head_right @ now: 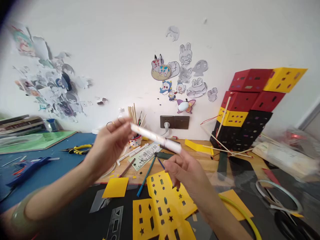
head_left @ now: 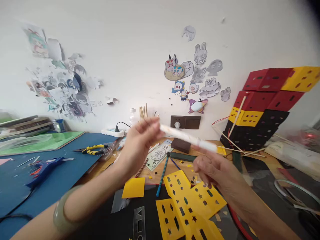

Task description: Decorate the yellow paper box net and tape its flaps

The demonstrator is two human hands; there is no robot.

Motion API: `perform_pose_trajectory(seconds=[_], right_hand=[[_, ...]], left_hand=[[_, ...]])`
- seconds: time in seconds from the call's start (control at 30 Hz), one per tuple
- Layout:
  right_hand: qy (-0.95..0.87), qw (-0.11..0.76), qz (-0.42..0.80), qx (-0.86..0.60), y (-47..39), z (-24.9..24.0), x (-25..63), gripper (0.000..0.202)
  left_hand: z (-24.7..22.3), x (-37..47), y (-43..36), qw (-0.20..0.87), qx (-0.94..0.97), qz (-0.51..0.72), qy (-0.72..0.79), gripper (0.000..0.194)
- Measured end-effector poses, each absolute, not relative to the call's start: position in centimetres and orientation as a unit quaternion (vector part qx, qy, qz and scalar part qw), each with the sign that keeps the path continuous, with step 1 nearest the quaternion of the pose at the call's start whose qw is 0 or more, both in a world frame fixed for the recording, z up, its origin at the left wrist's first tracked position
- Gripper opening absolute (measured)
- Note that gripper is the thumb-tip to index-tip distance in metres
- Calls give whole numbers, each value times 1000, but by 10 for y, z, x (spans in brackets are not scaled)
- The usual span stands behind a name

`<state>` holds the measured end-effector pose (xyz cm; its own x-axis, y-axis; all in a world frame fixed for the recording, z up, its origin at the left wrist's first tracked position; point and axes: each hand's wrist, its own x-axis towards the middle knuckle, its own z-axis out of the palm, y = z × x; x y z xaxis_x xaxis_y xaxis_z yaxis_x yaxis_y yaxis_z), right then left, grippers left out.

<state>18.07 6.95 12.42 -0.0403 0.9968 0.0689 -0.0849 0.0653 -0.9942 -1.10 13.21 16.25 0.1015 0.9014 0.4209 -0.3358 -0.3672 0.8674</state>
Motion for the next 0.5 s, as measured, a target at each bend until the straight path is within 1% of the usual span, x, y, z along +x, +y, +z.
perform_pose_trajectory(seconds=[0.03, 0.07, 0.1, 0.17, 0.23, 0.3, 0.4, 0.47, 0.5], right_hand=[[-492, 536, 539, -425, 67, 123, 177, 53], [-478, 545, 557, -405, 65, 121, 175, 50], [-466, 555, 568, -391, 63, 120, 173, 42], [-452, 570, 567, -387, 59, 116, 173, 26], [-451, 571, 564, -391, 57, 112, 176, 26], [-455, 564, 568, -390, 55, 107, 180, 30], [-460, 543, 585, -389, 54, 99, 183, 35], [-470, 530, 578, -405, 55, 94, 184, 37], [-481, 522, 568, -417, 55, 92, 184, 34]], left_hand=[[149, -5, 117, 548, 547, 572, 269, 15], [136, 0, 106, 573, 546, 542, 283, 14], [125, 4, 98, 575, 560, 521, 291, 14], [108, 7, 91, 542, 613, 485, 307, 14], [98, 8, 92, 449, 701, 450, 323, 17], [93, 9, 93, 313, 801, 394, 324, 20], [89, 14, 93, 116, 900, 290, 304, 17], [85, 20, 91, 29, 922, 242, 300, 26], [83, 22, 91, 5, 926, 226, 302, 30]])
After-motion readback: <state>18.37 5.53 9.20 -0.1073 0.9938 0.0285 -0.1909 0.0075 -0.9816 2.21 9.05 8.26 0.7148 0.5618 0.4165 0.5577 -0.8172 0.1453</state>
